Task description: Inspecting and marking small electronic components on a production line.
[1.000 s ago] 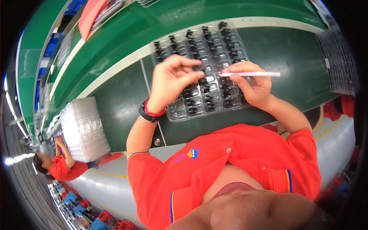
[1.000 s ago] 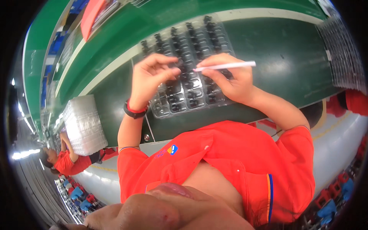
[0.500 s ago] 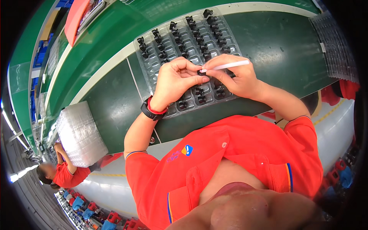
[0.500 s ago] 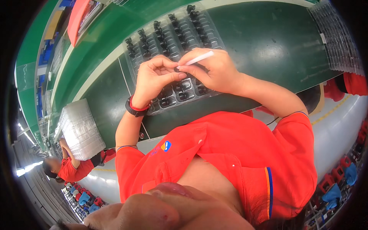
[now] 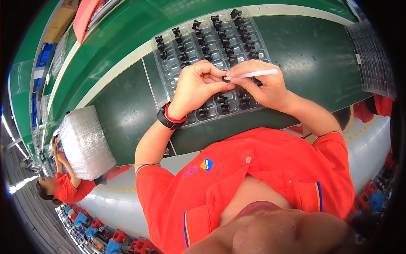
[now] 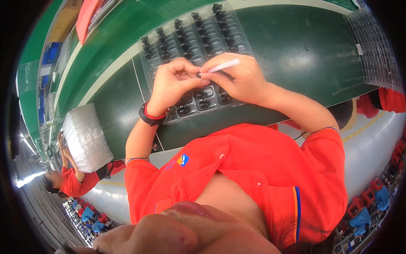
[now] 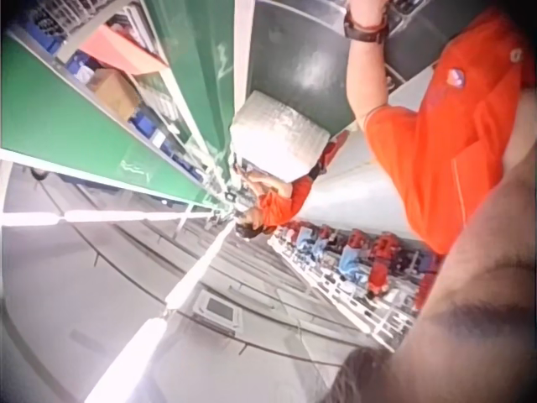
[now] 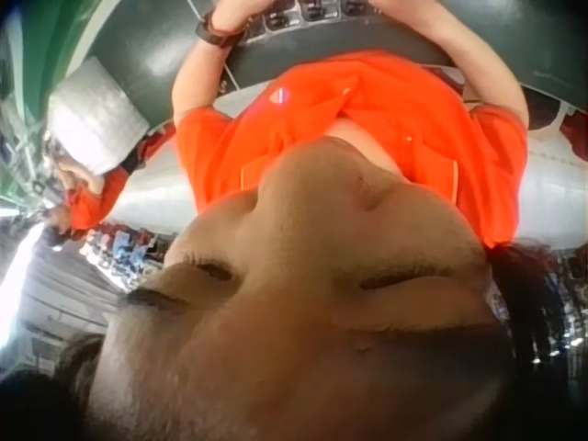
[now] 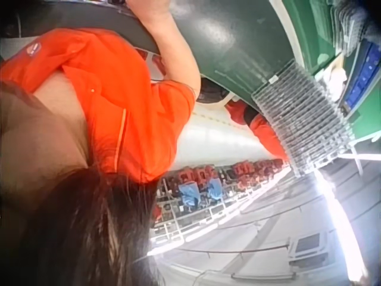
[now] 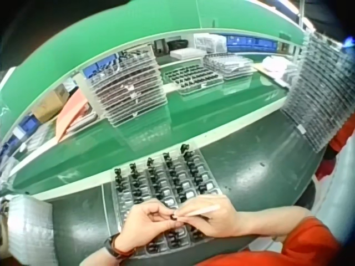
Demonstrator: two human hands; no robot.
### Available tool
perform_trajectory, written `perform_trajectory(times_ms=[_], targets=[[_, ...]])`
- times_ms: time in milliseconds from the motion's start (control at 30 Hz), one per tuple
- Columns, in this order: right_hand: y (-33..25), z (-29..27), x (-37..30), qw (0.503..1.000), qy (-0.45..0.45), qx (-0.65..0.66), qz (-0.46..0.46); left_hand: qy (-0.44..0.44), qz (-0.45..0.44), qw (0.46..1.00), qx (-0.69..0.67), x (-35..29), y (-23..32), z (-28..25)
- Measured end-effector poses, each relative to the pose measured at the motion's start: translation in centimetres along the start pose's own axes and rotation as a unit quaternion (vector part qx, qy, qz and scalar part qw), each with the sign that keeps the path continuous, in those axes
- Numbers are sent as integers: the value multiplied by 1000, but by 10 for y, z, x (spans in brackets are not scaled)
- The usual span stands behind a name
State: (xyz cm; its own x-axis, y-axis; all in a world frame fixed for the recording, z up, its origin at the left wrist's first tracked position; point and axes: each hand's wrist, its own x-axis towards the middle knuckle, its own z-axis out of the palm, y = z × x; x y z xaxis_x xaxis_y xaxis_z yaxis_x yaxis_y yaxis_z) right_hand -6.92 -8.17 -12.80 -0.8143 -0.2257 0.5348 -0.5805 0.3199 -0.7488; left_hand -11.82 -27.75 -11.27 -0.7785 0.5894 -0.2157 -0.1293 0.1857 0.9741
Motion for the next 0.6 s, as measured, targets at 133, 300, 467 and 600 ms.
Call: perform_trajectory(times_ms=[133,300,467,600], targets=[[-1,-1,1,1000,2,0,-11,23,10,999,-41,0,-2,4],[-4,-1,0,1000,-13,2,-11,1,14,1000,-17,0,-4,4],[-8,-4,-2,1000,0,27,2,27,52,997,59,-6,3,1],[-6,-10,0,997,39,58,-19,162,149,948,229,-16,32,-28]])
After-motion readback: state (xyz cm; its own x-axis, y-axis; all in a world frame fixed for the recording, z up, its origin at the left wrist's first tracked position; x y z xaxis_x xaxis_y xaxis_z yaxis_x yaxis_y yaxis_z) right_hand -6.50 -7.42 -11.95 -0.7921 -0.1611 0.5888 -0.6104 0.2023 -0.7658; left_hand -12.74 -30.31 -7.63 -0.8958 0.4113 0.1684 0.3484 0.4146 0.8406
